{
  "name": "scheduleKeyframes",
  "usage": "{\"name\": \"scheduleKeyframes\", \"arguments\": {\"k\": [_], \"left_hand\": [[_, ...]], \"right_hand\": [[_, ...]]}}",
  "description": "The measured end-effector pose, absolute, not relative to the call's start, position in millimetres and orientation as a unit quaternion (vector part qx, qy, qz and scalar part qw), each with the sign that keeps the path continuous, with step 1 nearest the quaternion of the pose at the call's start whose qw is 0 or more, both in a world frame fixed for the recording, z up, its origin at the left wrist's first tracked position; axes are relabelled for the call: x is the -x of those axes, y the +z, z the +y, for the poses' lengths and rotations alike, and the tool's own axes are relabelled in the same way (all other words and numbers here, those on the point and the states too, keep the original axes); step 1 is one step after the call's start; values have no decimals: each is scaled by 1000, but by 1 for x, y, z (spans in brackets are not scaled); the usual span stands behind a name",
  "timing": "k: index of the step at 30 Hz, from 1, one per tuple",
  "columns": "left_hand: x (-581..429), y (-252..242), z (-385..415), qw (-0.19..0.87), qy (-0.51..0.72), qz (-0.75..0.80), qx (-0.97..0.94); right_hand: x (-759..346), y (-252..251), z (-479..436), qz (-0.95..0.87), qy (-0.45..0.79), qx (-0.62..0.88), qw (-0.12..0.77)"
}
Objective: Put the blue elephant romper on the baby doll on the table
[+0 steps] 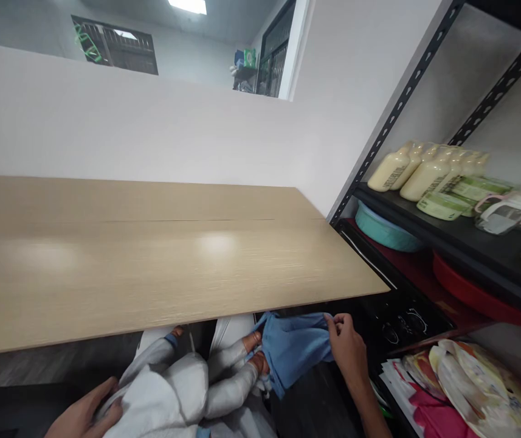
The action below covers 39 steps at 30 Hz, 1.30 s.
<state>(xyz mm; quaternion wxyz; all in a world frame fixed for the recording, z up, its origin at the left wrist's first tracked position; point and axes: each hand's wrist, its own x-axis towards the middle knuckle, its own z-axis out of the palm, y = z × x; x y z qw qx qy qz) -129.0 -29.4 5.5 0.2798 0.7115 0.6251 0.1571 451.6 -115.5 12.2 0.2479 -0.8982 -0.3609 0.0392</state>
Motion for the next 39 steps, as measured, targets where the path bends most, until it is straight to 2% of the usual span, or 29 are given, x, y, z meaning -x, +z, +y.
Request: {"name": "scheduleKeyframes", "arguments": {"k": [7,10,12,16,19,21,23,29,33,39], "left_hand": [[125,10,-27,277,147,615,-723],[125,12,-26,268,145,618,-725],[125,12,-24,264,145,616,-727],[125,11,-23,266,144,611,-731],[125,10,-24,269,142,610,-732],[125,11,-25,271,144,612,-729],[125,12,-27,271,147,615,-726],[122,19,-28,285,149,611,-723],[119,24,-25,294,123,606,-729],[117,27,-23,294,102,595,-742]], "right_hand": [[-446,62,-135,-281,-53,903,319],[-420,84,-130,-305,-49,878,365],[-396,98,-122,-327,-9,843,428],[-344,128,-103,-326,158,691,625],[-317,144,-89,-322,255,587,698],[-307,140,-78,-335,284,571,693],[-305,120,-69,-364,305,595,649],[-325,1,-70,-482,408,647,427],[-340,-56,-74,-473,354,690,420],[-347,-87,-22,-399,260,738,478]]}}
